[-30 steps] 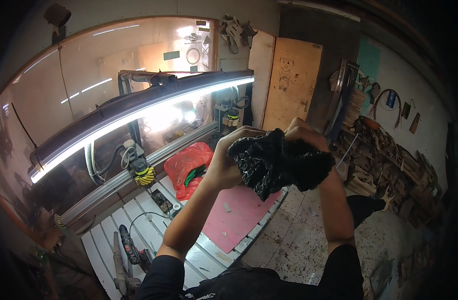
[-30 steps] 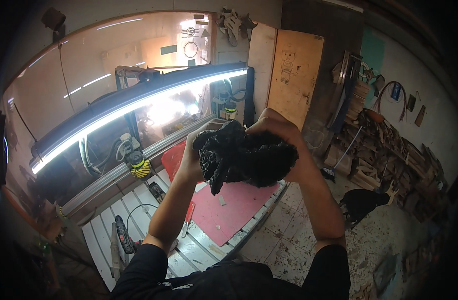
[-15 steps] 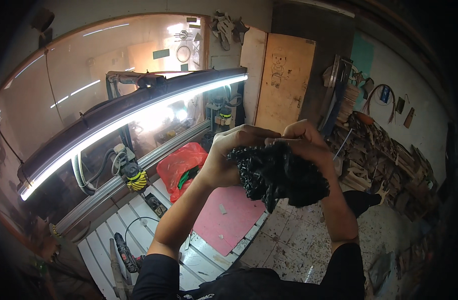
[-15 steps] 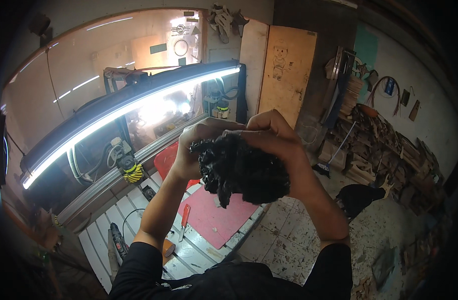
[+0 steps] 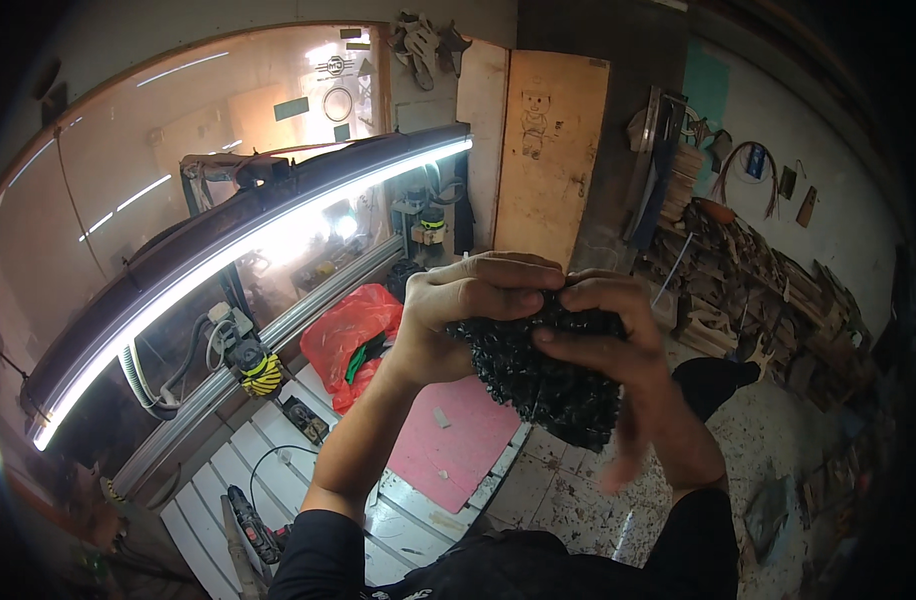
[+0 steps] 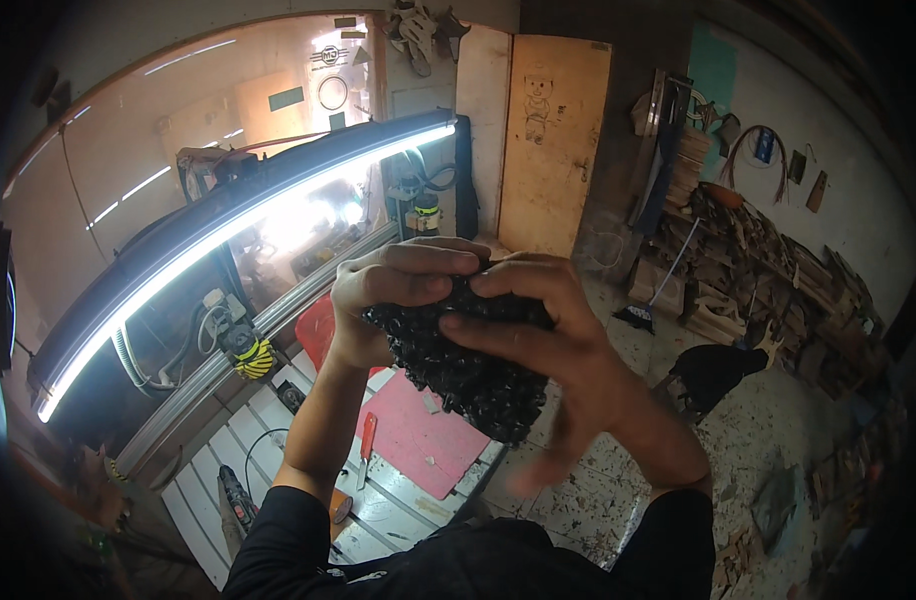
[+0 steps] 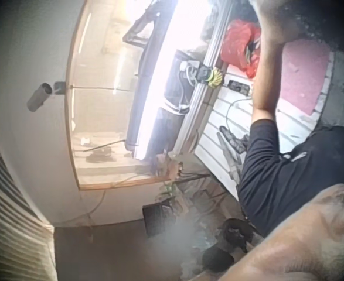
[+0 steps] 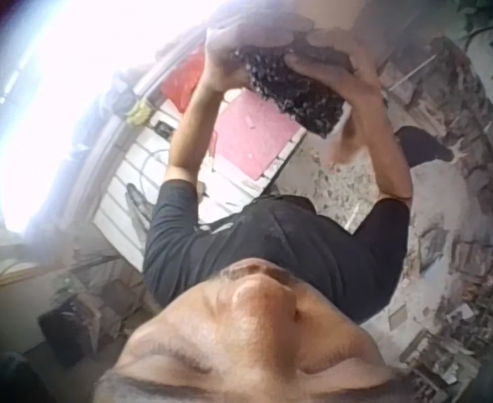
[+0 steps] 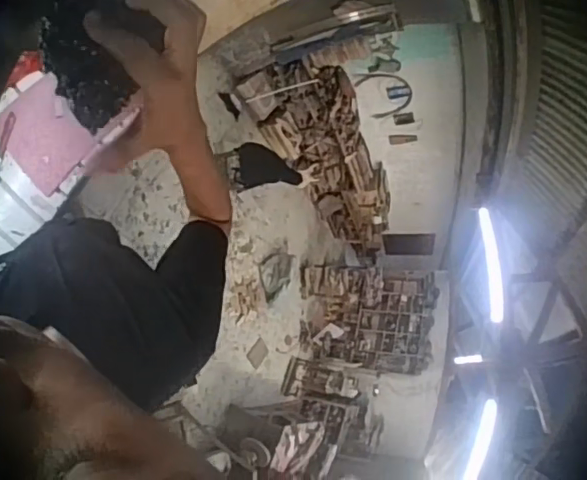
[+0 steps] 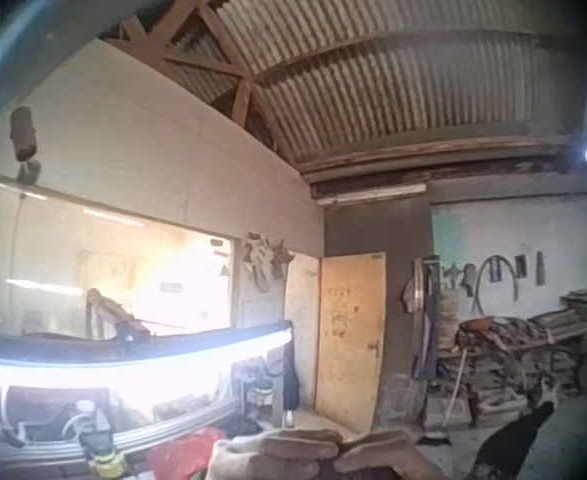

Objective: The person wraps an object in bubble wrap and secures it with packing tape, cutting the tape with a knife.

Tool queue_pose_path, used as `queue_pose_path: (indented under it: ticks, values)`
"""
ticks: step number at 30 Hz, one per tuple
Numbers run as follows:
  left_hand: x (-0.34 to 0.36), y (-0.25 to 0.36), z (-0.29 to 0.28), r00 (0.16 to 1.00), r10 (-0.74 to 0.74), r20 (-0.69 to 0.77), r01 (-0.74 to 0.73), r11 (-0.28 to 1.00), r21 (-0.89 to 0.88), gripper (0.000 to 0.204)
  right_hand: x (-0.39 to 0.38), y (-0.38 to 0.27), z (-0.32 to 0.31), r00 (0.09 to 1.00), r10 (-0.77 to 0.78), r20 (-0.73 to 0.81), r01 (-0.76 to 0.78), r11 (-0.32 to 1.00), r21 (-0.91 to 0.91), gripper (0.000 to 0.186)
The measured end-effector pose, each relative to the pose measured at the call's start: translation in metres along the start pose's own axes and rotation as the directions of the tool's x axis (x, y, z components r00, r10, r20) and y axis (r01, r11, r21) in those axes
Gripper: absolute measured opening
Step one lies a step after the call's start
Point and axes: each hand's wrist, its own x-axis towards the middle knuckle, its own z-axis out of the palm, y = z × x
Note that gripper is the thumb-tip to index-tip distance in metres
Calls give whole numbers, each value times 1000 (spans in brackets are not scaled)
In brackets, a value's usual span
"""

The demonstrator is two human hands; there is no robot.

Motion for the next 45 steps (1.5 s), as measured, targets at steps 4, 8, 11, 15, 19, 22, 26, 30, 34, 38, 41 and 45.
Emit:
queue_pose_path:
  ticks: [4,8,11,15,19,22,26,30,34,38,41,45]
  values:
    - [-1,3,0,997,6,74,-5,1000,-18,26,15,-5,-17,952,281,123,-307,860,408,36]
    - [1,2,6,997,10,70,-7,999,-47,27,29,-9,-7,960,270,70,-274,959,66,45]
    - [-1,0,9,1000,-27,-1,27,999,-41,28,16,-8,9,910,406,-85,-391,908,151,55]
    - [0,0,7,1000,-11,22,12,999,-47,29,-4,-5,28,882,414,-225,-361,900,243,85]
    - [1,-1,6,997,-20,72,22,999,-37,30,-3,-8,23,821,570,-26,-501,742,444,86]
    - [2,2,6,997,-29,72,30,1000,-7,39,4,-1,17,840,542,19,-498,758,421,82]
    - [7,23,-2,979,-86,184,58,986,153,63,4,5,16,854,519,15,-483,784,389,77]
    - [9,41,-7,937,-300,179,282,952,117,86,1,12,18,882,468,-62,-433,854,287,79]
    - [5,34,14,918,-384,102,366,917,160,84,-9,29,29,936,299,-187,-260,943,207,84]
    - [3,26,23,949,-310,58,296,939,175,81,-20,41,23,979,110,-171,-98,992,77,92]
    - [3,32,16,973,-227,48,209,947,244,78,-21,38,25,990,83,-118,-70,992,105,95]
    - [-8,30,21,966,-257,33,231,914,334,75,-42,39,34,939,273,-211,-248,959,137,99]
